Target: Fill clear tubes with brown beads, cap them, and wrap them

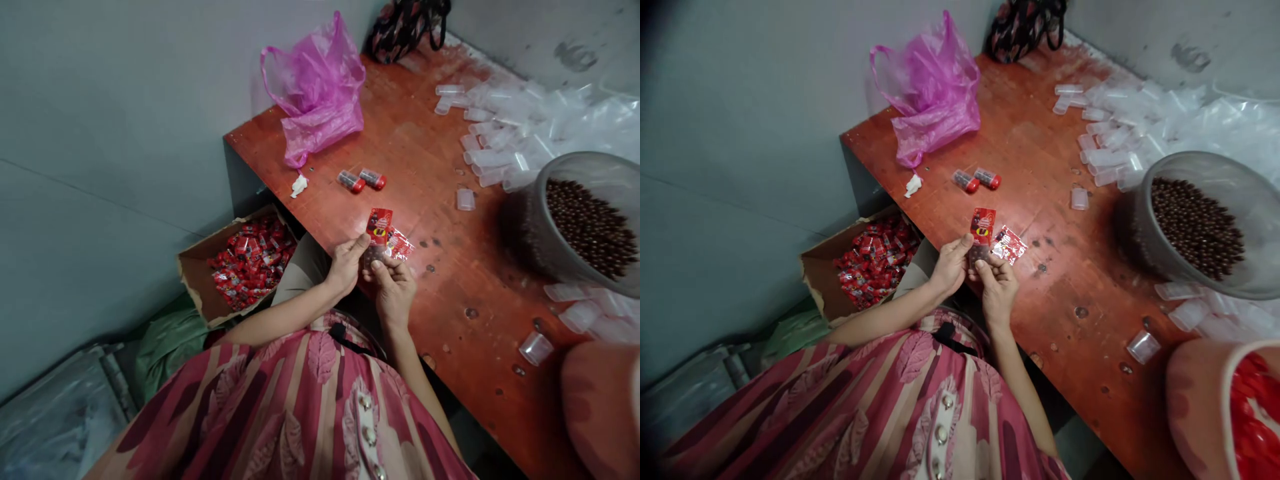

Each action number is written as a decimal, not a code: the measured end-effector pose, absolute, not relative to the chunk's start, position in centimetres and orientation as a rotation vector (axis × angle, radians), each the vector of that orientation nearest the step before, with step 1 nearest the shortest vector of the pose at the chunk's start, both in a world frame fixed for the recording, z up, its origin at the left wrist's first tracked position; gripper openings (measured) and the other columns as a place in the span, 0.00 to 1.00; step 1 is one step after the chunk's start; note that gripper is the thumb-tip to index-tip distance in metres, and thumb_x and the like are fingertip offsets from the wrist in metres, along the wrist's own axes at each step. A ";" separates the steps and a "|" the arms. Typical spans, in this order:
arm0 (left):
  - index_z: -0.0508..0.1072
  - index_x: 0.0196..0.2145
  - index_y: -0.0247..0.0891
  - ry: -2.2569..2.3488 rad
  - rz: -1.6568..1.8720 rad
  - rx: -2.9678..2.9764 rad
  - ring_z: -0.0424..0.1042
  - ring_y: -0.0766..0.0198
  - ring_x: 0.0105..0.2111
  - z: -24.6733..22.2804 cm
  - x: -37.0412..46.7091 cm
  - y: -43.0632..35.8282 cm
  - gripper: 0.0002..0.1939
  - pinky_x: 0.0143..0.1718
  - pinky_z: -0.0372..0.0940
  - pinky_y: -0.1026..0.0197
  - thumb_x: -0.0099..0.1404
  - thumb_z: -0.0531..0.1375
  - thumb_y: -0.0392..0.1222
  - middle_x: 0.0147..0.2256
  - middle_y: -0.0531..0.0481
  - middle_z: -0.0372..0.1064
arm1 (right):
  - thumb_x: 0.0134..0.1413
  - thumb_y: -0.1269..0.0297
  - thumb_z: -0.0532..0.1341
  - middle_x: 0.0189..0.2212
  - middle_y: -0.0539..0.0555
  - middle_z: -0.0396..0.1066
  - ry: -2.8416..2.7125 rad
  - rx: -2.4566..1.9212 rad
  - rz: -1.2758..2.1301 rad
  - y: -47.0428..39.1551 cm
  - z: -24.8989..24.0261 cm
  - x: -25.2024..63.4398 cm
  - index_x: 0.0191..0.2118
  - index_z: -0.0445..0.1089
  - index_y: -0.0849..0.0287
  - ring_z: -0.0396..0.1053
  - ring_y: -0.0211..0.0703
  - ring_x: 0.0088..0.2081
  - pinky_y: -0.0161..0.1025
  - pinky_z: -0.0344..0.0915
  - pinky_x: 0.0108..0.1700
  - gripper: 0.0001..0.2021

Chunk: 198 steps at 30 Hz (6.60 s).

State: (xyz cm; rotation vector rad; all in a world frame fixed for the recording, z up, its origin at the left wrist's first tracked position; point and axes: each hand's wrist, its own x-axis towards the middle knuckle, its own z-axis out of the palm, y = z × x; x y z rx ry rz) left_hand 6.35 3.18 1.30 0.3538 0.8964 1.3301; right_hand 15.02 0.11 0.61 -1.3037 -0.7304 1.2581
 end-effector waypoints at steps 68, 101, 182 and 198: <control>0.74 0.24 0.35 1.319 1.204 1.221 0.68 0.69 0.25 1.2 2.2 4.0 0.11 0.29 0.60 0.67 0.60 0.58 0.41 0.24 0.53 0.72 | 0.40 0.63 0.71 0.20 0.46 0.73 -0.713 -1.353 1.118 0.1 0.1 14.5 0.32 0.69 0.62 0.69 0.34 0.17 0.30 0.66 0.20 0.14; 0.73 0.25 0.32 1.008 1.310 0.326 0.63 0.73 0.21 -0.5 6.3 2.5 0.19 0.26 0.59 0.67 0.51 0.67 0.54 0.22 0.54 0.67 | 0.46 0.59 0.68 0.24 0.48 0.73 -0.922 -1.479 0.985 -0.9 -0.1 14.4 0.37 0.72 0.61 0.67 0.33 0.20 0.32 0.66 0.23 0.14; 0.70 0.34 0.36 1.140 0.799 2.778 0.71 0.64 0.31 -2.5 -1.8 6.8 0.12 0.32 0.62 0.62 0.70 0.48 0.39 0.28 0.47 0.69 | 0.61 0.62 0.56 0.40 0.61 0.76 -2.022 -1.660 0.029 -0.3 -3.0 15.6 0.51 0.71 0.62 0.74 0.45 0.38 0.38 0.69 0.39 0.16; 0.71 0.34 0.37 1.274 1.015 2.554 0.72 0.65 0.31 -3.4 -0.9 6.5 0.10 0.36 0.66 0.62 0.68 0.51 0.39 0.28 0.48 0.71 | 0.61 0.63 0.55 0.36 0.60 0.77 -2.016 -1.644 -0.097 0.3 -3.2 15.5 0.49 0.71 0.63 0.73 0.42 0.32 0.36 0.66 0.33 0.15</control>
